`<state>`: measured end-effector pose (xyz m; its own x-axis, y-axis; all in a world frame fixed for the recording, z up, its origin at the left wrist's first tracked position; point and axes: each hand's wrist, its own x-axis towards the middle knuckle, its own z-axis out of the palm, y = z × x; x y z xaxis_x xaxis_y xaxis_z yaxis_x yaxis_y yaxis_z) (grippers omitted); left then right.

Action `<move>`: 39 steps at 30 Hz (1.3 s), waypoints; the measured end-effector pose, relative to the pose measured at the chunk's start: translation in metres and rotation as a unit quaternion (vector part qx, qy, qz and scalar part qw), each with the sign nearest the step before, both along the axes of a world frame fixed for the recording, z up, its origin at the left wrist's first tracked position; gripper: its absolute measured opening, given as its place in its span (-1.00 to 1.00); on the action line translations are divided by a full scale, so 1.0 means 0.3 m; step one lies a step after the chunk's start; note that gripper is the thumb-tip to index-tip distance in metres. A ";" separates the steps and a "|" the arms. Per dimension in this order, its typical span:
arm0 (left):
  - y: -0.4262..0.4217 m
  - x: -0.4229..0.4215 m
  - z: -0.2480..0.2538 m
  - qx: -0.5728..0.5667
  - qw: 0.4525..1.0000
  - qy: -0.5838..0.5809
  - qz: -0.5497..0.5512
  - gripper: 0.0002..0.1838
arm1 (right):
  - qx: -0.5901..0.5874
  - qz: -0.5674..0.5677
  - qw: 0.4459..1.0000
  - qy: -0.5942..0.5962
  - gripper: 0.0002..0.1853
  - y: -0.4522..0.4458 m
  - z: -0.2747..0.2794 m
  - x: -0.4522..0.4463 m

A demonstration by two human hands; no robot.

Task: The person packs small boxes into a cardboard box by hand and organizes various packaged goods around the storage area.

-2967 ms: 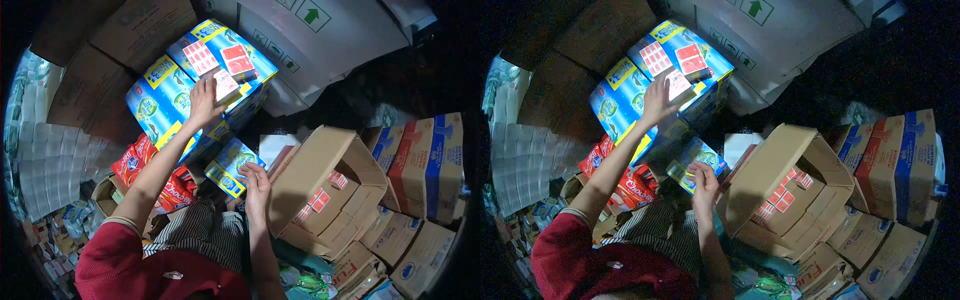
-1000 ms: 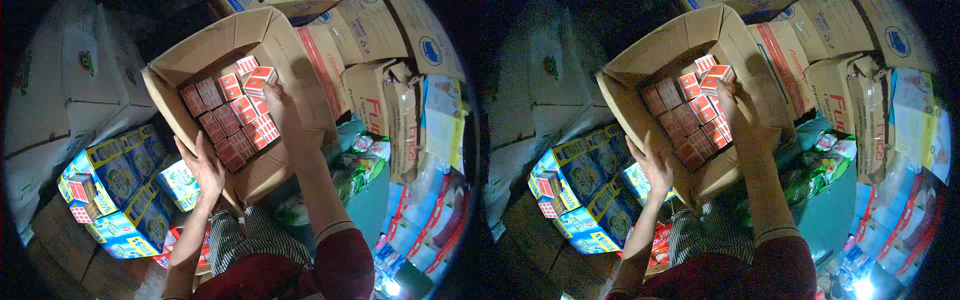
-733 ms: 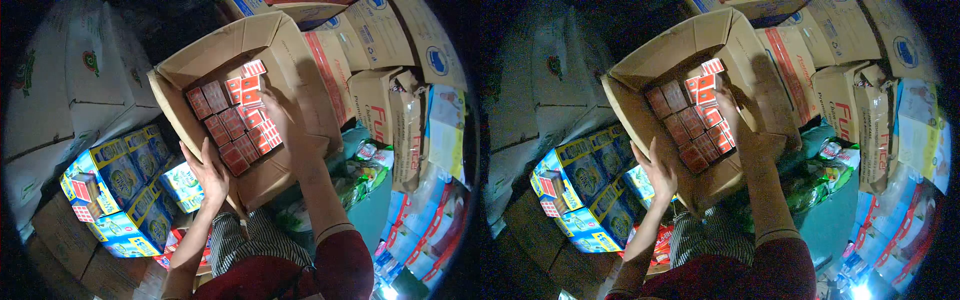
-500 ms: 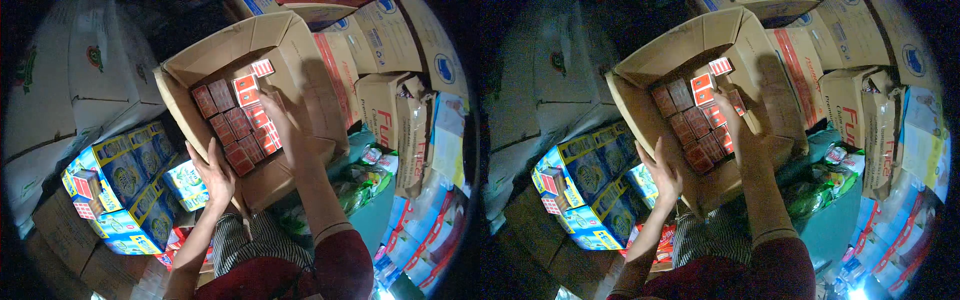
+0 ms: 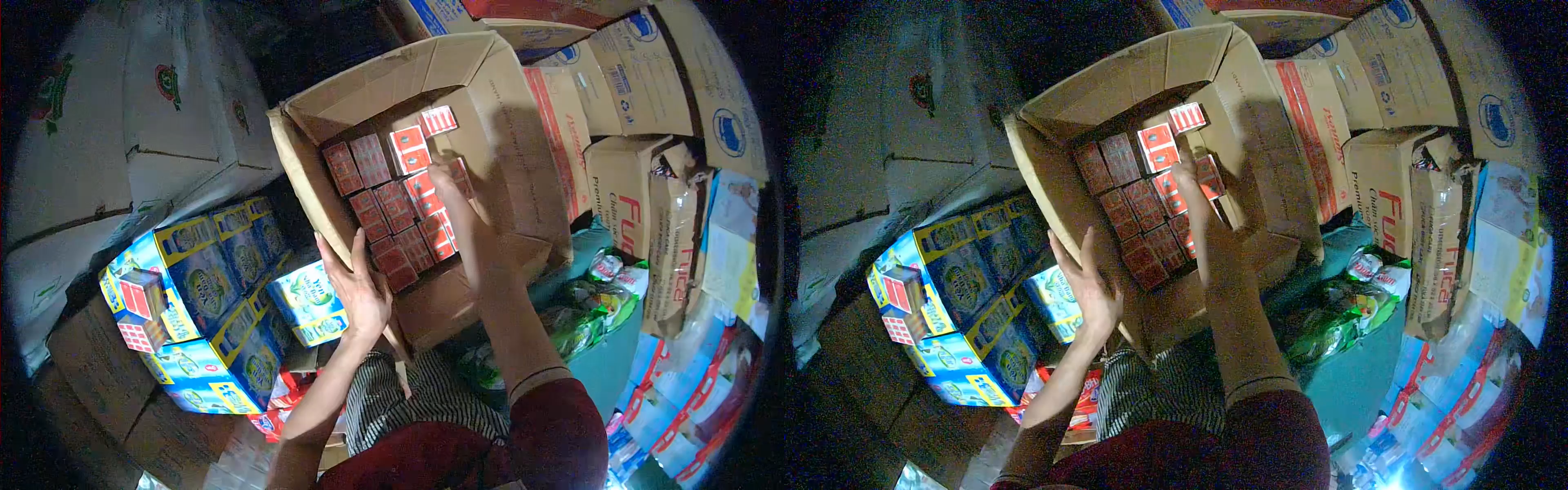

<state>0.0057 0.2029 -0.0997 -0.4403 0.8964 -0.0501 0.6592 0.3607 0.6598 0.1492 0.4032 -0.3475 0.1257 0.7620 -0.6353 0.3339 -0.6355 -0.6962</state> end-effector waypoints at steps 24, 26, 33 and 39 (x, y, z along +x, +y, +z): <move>-0.011 -0.015 0.001 -0.007 0.999 -0.036 0.002 -0.08 | 0.099 0.540 0.714 -0.435 -0.25 0.290 0.128 -0.031; -0.008 -0.018 -0.003 -0.010 0.999 -0.042 0.002 -0.07 | 0.151 0.525 0.714 -0.438 -0.35 0.280 0.087 -0.024; -0.006 -0.016 -0.001 -0.015 0.999 -0.048 0.006 -0.06 | 0.237 0.455 0.681 -0.523 -0.35 0.099 0.038 0.060; -0.012 -0.014 0.003 -0.024 0.999 -0.036 0.009 -0.05 | 0.133 0.485 0.666 -0.551 -0.39 0.057 -0.010 0.067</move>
